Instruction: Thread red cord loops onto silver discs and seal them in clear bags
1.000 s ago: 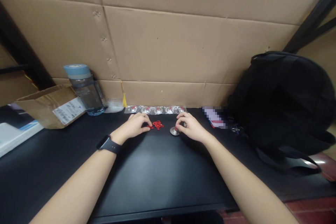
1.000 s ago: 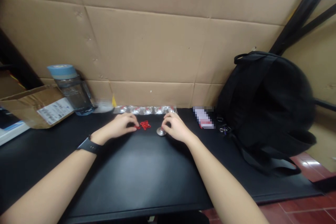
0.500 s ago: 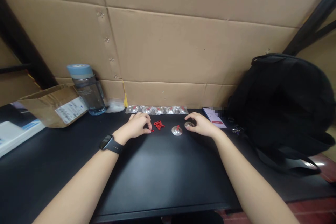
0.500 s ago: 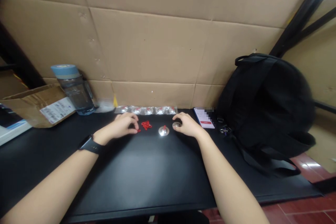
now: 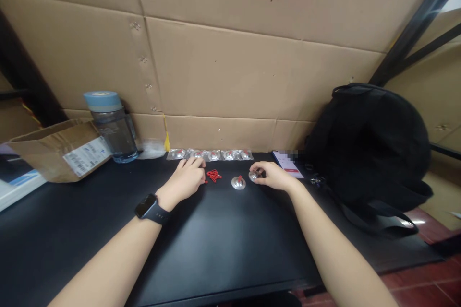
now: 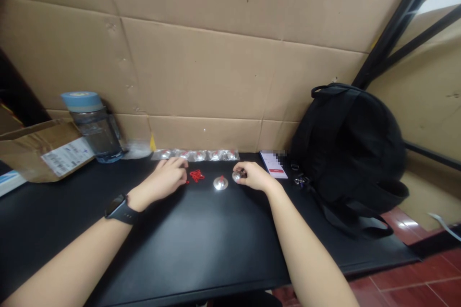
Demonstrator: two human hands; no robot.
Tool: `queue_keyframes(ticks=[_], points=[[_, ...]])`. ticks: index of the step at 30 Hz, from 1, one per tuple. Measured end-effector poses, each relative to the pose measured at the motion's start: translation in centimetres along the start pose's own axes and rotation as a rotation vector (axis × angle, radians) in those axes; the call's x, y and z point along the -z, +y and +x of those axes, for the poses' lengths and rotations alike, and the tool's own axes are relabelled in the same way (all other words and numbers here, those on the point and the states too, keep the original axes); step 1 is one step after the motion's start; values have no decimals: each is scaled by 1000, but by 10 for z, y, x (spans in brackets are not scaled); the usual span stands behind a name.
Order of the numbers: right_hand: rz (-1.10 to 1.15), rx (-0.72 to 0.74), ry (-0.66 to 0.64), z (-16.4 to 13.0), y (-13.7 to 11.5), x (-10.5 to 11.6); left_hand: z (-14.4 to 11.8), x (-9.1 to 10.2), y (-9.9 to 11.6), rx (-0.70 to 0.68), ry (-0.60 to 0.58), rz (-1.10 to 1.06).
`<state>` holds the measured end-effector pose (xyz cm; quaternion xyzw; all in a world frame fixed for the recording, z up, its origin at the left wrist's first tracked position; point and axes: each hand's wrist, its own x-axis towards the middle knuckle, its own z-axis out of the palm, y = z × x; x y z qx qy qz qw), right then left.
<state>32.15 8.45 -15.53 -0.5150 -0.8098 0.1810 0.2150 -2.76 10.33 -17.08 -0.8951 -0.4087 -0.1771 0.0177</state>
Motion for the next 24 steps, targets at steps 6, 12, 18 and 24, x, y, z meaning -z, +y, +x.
queue_keyframes(ticks=[6,12,18,24], points=[[-5,10,-7,-1,-3,2,5,2,-1,7,45,-59],[38,-2,11,-2,-11,6,8,10,12,-23,88,-200],[42,13,61,-1,-15,6,12,23,26,-7,104,-348],[104,98,198,1,-36,1,12,27,39,43,249,-411]])
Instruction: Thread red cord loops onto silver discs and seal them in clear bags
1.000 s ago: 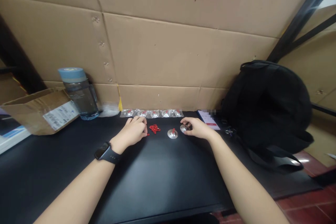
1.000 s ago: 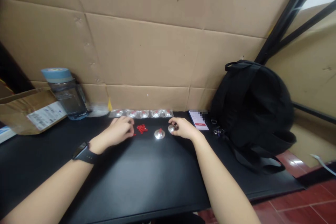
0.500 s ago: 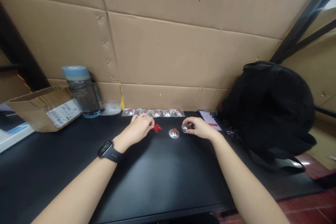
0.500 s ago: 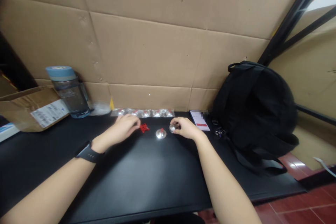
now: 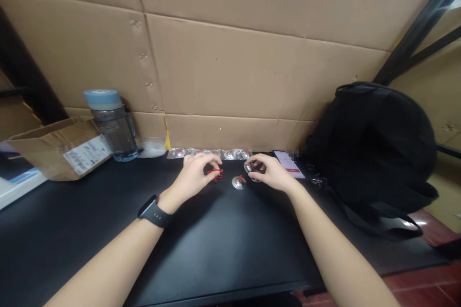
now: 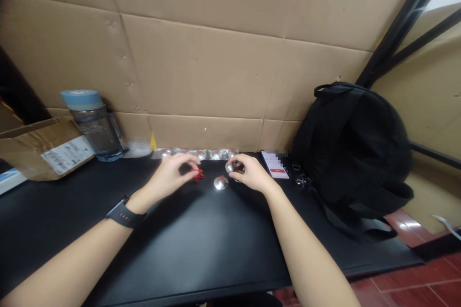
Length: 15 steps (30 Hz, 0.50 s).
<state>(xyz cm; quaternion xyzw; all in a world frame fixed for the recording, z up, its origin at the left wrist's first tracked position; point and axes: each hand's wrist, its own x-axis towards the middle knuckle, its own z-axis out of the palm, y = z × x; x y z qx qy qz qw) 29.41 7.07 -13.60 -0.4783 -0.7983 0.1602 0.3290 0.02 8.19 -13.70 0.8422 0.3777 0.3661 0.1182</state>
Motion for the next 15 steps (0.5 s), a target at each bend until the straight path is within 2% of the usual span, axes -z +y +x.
queue_keyframes(ticks=[6,15], points=[[230,67,113,-1,-30,-16,-4,-4,13,-57,45,11],[642,68,115,-5,-47,-41,-6,-5,35,-12,157,-221]])
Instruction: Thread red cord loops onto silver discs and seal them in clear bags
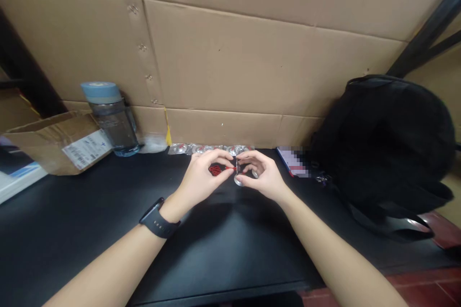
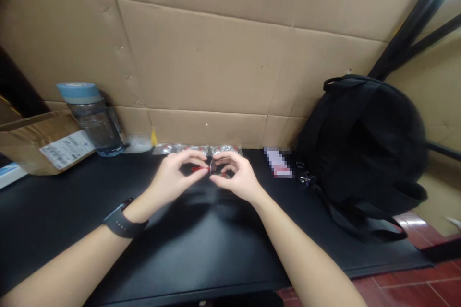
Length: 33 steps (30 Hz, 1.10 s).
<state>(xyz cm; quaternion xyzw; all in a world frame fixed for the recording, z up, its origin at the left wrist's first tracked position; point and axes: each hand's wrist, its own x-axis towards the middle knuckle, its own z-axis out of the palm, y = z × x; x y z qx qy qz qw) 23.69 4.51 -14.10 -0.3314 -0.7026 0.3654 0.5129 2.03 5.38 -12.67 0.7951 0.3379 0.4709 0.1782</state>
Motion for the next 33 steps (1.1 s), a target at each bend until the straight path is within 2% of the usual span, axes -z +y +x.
queue_keyframes(ticks=[10,18,33], points=[[187,-31,-26,-3,-6,-7,-2,-2,3,-29,41,-7],[300,-41,-18,-3,-8,-9,-5,-1,16,-184,54,250],[404,-75,-45,-4,-10,-11,-11,-8,20,-196,128,265]])
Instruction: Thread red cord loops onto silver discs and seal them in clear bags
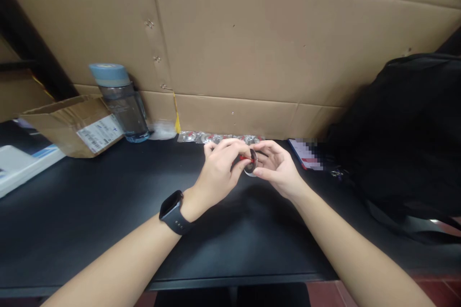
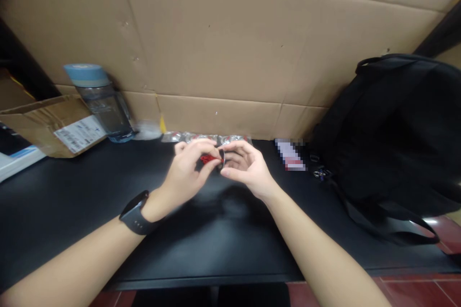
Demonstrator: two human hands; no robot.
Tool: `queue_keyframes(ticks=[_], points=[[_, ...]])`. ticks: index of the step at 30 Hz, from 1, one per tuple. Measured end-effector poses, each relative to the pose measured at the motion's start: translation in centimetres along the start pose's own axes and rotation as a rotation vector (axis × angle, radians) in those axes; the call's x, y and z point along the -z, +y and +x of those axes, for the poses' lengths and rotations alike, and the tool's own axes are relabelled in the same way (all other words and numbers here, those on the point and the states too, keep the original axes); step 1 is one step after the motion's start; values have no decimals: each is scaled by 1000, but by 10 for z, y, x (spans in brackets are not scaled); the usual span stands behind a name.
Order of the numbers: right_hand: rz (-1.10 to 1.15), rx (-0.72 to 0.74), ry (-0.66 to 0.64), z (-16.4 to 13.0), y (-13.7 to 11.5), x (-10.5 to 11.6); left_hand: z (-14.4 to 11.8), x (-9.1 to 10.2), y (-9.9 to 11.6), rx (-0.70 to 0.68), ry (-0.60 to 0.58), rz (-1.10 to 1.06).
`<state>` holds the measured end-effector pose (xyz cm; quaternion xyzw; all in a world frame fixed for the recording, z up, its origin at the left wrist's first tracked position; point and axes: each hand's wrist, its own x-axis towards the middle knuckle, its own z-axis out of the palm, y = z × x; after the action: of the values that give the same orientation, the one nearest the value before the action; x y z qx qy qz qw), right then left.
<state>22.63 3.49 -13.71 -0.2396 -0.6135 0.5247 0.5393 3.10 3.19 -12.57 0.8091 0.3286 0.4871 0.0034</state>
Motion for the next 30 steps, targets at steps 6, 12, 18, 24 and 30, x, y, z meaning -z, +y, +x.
queue_keyframes(ticks=[6,12,18,24,30], points=[[-4,-19,37,-1,1,-3,-1,-2,-1,-2,8,-22],[-63,-97,74,2,7,1,0,-1,-5,30,52,-41],[-172,-112,35,5,9,3,-2,-4,-16,105,46,-82],[-497,-26,21,5,9,6,1,-8,-20,245,22,-323],[-750,72,-47,3,3,11,0,-11,-30,260,-340,-336]])
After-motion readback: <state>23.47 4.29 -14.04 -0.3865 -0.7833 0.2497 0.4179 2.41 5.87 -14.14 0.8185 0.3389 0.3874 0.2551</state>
